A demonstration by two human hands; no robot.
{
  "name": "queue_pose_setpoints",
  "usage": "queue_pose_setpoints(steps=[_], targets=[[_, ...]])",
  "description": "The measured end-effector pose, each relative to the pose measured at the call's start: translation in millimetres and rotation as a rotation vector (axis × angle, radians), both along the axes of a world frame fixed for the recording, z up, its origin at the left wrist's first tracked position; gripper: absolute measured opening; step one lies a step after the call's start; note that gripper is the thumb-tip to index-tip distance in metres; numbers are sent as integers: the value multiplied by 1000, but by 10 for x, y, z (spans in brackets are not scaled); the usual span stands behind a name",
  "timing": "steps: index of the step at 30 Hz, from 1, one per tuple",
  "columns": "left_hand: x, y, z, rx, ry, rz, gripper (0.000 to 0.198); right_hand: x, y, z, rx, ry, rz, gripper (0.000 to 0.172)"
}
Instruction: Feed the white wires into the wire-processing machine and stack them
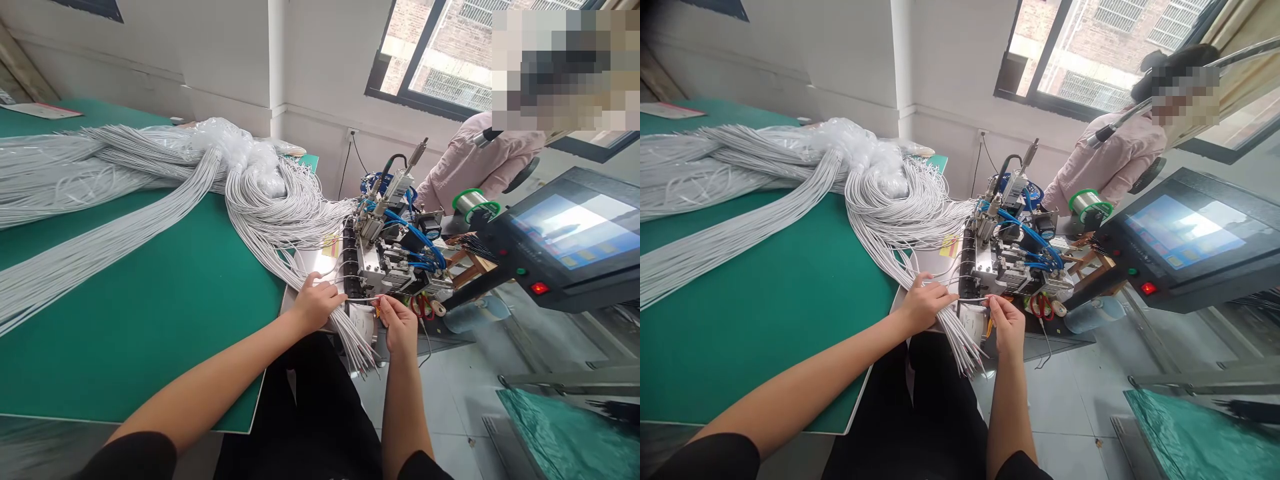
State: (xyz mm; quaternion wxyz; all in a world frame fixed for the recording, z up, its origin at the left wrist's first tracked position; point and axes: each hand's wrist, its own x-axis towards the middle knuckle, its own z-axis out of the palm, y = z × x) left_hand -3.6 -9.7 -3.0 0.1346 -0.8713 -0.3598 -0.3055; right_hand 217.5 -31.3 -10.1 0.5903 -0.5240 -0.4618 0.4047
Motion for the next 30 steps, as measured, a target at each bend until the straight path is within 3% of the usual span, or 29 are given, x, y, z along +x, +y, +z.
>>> queue_pose_setpoints(steps=[4,13,25,30], targets=[[11,5,6,1,-1,27,34,77,69,11,-56,-4,132,29],[17,8,30,-23,27,33,39,175,207,-27,-36,-476,98,31],[9,16,-10,-93,41,49,40,179,342,-92,24,-489,222,27],[14,14,-4,-116,40,43,39,174,393,-110,-27,-362,292,27]])
